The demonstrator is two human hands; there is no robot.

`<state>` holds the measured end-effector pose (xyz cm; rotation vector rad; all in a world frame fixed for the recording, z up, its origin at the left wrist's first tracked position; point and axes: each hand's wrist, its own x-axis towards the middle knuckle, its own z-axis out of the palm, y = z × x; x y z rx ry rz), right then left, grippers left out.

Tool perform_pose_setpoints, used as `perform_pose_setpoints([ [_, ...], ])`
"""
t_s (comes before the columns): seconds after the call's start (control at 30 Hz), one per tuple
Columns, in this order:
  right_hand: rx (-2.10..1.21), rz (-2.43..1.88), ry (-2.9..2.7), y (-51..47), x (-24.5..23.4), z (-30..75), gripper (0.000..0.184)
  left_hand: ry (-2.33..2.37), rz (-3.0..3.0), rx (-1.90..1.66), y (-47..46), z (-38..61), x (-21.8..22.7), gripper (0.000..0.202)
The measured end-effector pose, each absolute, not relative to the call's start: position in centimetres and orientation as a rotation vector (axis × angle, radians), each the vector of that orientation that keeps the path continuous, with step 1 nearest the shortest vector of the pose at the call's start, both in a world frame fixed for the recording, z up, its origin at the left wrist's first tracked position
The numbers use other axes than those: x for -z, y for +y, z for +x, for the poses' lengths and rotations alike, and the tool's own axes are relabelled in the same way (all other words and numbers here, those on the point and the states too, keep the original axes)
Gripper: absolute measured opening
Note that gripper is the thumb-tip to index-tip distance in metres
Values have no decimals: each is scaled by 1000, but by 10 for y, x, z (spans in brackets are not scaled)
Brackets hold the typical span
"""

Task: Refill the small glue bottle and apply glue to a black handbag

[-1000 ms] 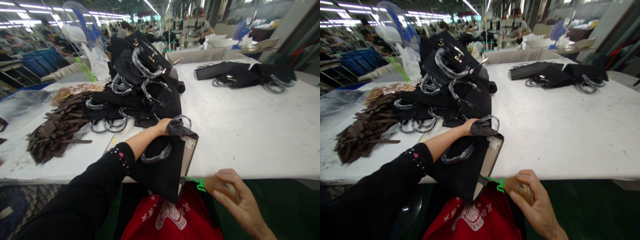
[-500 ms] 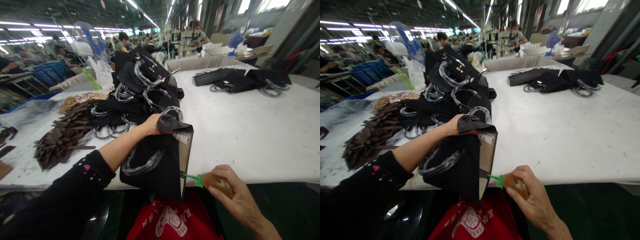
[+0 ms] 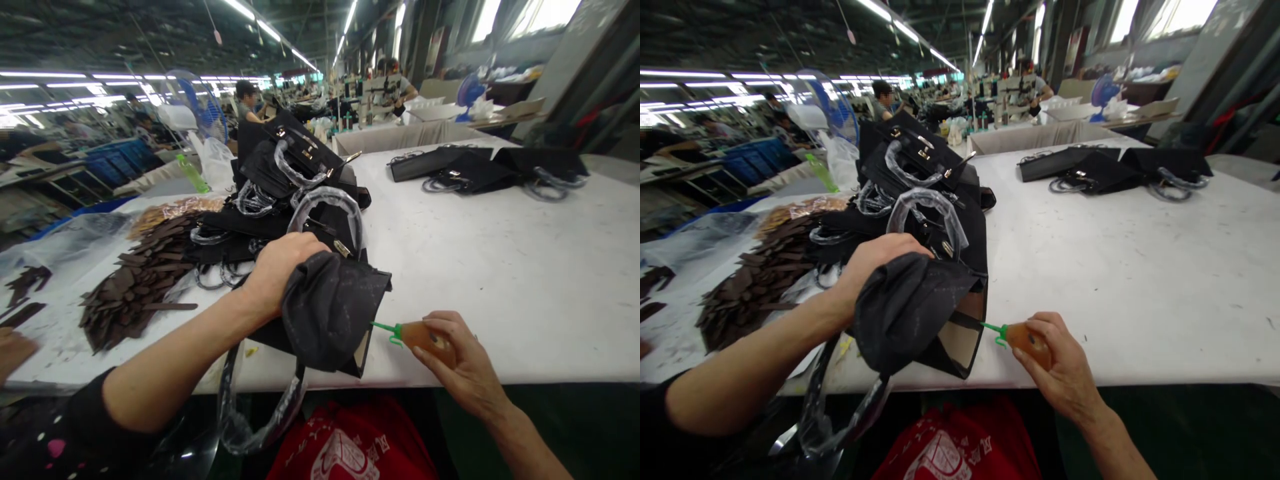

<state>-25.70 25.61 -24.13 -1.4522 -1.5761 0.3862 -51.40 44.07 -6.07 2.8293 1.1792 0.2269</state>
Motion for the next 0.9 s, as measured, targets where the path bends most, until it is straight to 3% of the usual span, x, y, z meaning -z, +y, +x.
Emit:
perform_pose_setpoints([
  [0.9, -448, -1559, -1573, 262, 240, -247, 28, 1268, 2715, -212, 441, -525, 89, 18],
])
